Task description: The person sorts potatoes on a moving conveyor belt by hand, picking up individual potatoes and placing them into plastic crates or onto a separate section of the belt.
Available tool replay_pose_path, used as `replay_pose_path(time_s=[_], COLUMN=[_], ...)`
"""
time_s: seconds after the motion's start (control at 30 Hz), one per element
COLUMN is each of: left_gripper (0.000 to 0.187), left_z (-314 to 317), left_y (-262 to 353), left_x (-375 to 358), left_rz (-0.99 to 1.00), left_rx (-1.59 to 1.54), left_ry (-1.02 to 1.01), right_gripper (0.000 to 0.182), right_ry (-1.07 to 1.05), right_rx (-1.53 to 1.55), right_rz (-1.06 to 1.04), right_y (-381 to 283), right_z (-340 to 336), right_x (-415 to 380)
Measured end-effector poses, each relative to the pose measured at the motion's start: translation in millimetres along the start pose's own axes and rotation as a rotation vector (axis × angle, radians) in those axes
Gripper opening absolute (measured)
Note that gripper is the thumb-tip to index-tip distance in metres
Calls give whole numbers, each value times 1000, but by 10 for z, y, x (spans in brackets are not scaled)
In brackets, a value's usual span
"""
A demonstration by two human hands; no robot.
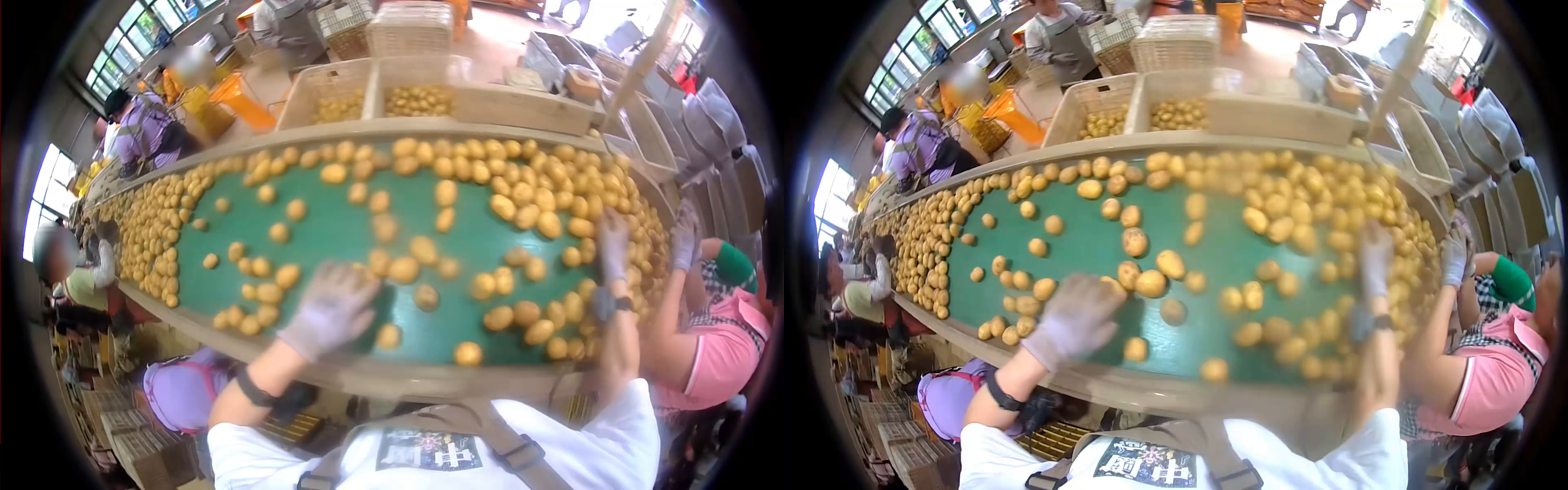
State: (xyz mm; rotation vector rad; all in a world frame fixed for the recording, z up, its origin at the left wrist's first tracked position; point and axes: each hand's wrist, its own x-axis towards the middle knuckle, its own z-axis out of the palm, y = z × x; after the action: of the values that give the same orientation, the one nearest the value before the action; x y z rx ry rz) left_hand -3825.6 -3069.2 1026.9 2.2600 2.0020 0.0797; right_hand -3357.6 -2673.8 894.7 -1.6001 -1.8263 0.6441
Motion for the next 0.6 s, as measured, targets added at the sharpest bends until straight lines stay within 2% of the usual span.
replay_pose_path(time_s=[0.03,0.07,0.13,0.17,0.2,0.23,0.27,0.3,0.37,0.43,0.5,0.6], left_gripper=[49,51,53,55,57,58,58,59,57,54,50,41], left_z=[56,152,324,384,431,466,497,526,558,601,709,715], left_y=[274,540,1000,1225,1428,1590,1701,1774,1795,1847,1746,1600], left_x=[135,272,549,649,753,833,879,897,871,844,613,506], left_rz=[99,165,324,363,401,438,446,456,457,439,445,452], left_rx=[-51,-137,-250,-268,-282,-295,-277,-258,-256,-290,-219,-192], left_ry=[55,122,120,106,95,87,70,52,17,-6,-12,-64], right_gripper=[61,62,63,55,48,42,38,36,33,30,31,36], right_ry=[184,98,-135,-98,-215,-315,-421,-615,-268,95,384,288], right_rx=[-299,-35,187,38,138,192,249,364,399,332,122,-155], right_rz=[68,-104,-121,-316,-374,-428,-475,-329,-356,-274,-265,-191], right_y=[-386,-439,-1182,-1147,-1235,-1461,-1690,-1891,-1486,-1411,207,308], right_z=[215,303,479,786,1025,917,808,624,460,-151,96,219], right_x=[-220,-253,-537,-555,-711,-834,-956,-969,-596,-387,301,316])
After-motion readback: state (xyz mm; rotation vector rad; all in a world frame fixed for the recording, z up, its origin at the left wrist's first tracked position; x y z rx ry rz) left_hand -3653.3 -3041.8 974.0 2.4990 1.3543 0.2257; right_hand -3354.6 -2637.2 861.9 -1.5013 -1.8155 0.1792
